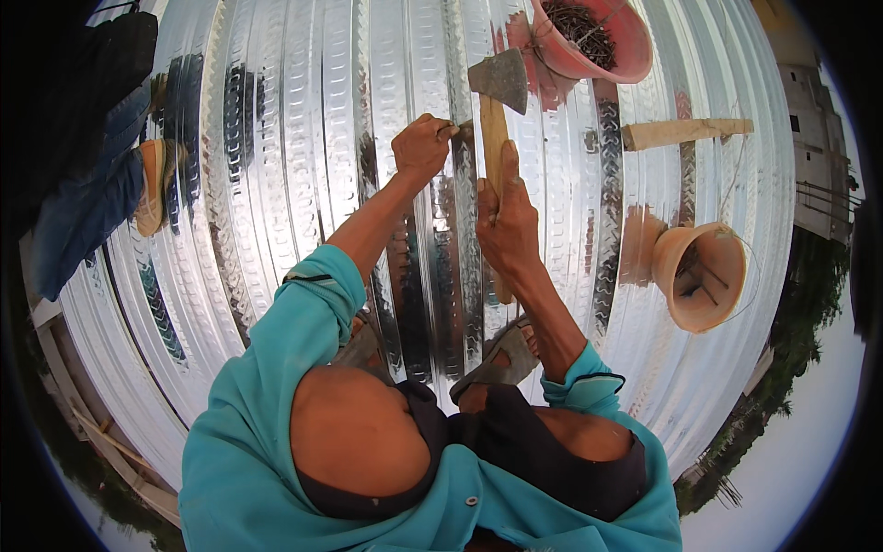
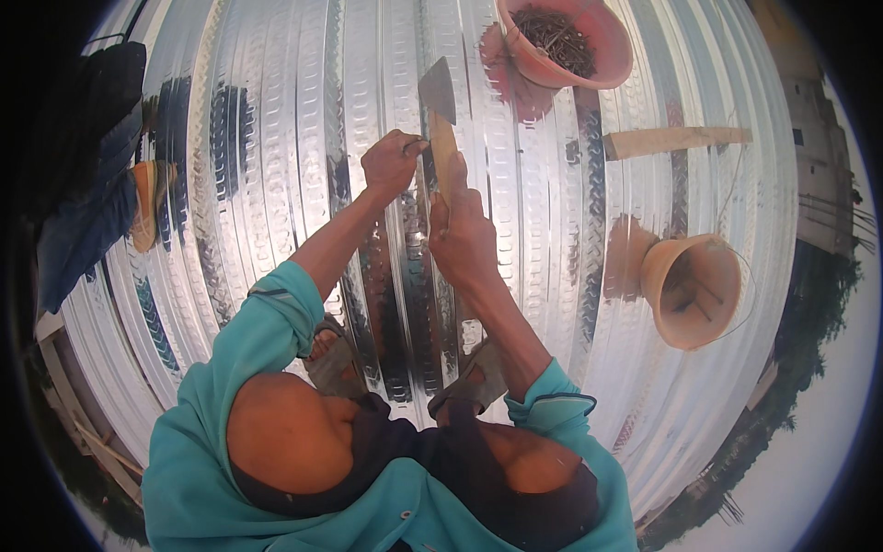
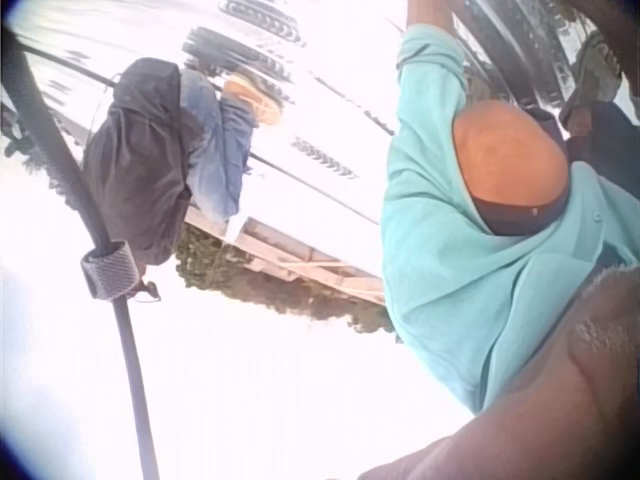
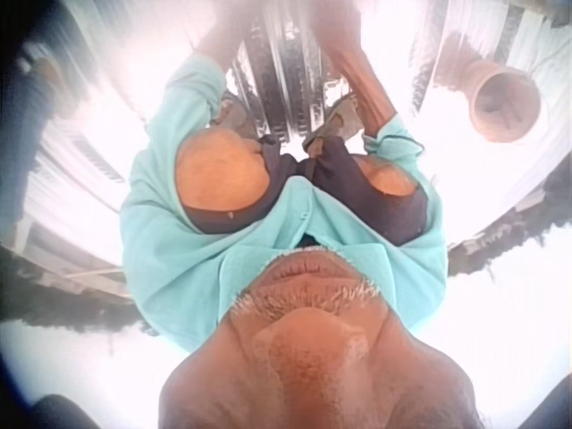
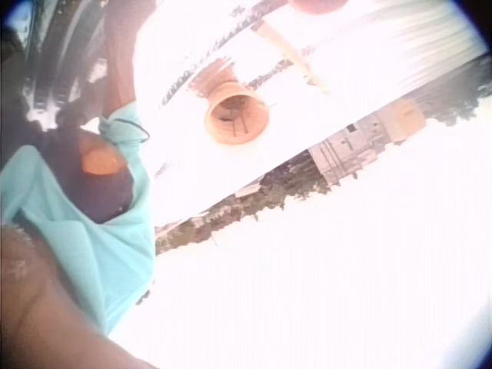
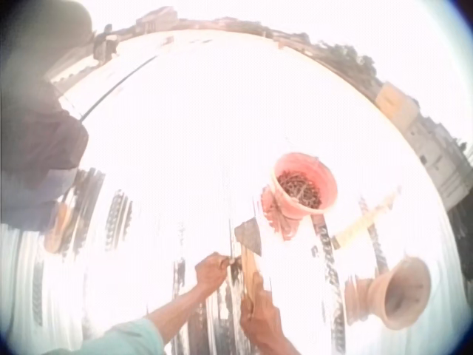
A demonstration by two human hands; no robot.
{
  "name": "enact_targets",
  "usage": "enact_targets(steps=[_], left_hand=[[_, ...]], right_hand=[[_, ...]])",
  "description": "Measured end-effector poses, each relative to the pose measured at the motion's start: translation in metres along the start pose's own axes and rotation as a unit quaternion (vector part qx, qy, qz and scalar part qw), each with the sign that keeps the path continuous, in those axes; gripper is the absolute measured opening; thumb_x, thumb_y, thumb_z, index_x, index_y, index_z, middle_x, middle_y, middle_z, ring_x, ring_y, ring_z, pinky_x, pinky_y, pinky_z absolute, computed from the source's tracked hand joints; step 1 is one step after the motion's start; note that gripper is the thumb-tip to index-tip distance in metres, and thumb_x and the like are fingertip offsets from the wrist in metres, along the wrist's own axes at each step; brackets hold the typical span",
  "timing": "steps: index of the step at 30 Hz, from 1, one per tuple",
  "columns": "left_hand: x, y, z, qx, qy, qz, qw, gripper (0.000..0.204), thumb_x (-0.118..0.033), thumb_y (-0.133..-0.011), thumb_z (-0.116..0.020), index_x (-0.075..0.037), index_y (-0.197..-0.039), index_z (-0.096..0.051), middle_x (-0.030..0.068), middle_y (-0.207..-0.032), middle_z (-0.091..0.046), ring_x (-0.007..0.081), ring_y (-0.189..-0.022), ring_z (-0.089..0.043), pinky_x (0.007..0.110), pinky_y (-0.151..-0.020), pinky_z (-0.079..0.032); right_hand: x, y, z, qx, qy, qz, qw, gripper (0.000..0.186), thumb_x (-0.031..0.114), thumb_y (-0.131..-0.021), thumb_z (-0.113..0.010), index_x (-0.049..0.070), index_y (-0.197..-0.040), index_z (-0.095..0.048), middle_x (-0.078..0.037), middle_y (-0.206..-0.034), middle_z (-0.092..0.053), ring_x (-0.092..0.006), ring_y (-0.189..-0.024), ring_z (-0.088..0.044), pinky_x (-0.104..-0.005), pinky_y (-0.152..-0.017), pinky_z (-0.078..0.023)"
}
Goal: The person hammers nails into corrugated metal roof sheets to secure them to the roof structure. They repeatedly pick nails from a bucket and drive them into the sheet seams using a hammer. Other workers are visible nearby on the roof.
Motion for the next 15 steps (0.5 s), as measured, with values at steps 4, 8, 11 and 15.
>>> enact_targets(steps=[4, 8, 11, 15], left_hand=[[-0.008, -0.004, -0.009, 0.022, -0.029, -0.002, 0.999, 0.022, -0.035, -0.094, -0.067, -0.018, -0.098, -0.081, 0.0036, -0.094, -0.070, 0.0280, -0.090, -0.070, 0.042, -0.078, -0.054], [-0.007, -0.003, -0.007, 0.026, 0.004, 0.005, 1.000, 0.022, -0.034, -0.094, -0.067, -0.017, -0.098, -0.081, 0.0041, -0.095, -0.071, 0.0282, -0.091, -0.070, 0.042, -0.078, -0.054], [-0.007, -0.003, -0.001, 0.058, 0.007, 0.024, 0.998, 0.024, -0.033, -0.094, -0.065, -0.016, -0.102, -0.080, 0.0058, -0.100, -0.070, 0.0301, -0.095, -0.069, 0.043, -0.083, -0.053], [0.001, 0.000, -0.001, 0.081, -0.004, 0.033, 0.996, 0.023, -0.026, -0.092, -0.068, -0.015, -0.109, -0.078, 0.0077, -0.107, -0.069, 0.0310, -0.100, -0.068, 0.044, -0.087, -0.052]], right_hand=[[-0.039, 0.011, -0.045, 0.182, 0.100, -0.109, 0.972, 0.068, 0.023, -0.104, -0.050, 0.007, -0.161, -0.017, -0.030, -0.094, -0.062, -0.0454, -0.075, -0.066, -0.0512, -0.066, -0.055], [-0.023, 0.004, -0.032, 0.098, 0.034, -0.088, 0.991, 0.070, 0.022, -0.104, -0.052, 0.007, -0.162, -0.016, -0.029, -0.094, -0.062, -0.0463, -0.078, -0.066, -0.0522, -0.066, -0.055], [0.011, -0.012, -0.006, 0.007, 0.001, -0.010, 1.000, 0.071, 0.022, -0.103, -0.054, 0.008, -0.162, -0.016, -0.029, -0.093, -0.062, -0.0465, -0.076, -0.066, -0.0520, -0.067, -0.054], [-0.001, -0.013, -0.025, 0.129, 0.065, -0.075, 0.987, 0.073, 0.022, -0.103, -0.053, 0.008, -0.163, -0.012, -0.030, -0.092, -0.063, -0.0477, -0.075, -0.065, -0.0542, -0.070, -0.054]])
Point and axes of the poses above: each hand's wrist, its own y-axis away from the middle knuckle, its own z-axis out of the back of the hand, x = y × z, the point moved 6 cm from there along -y, towards the middle knuckle
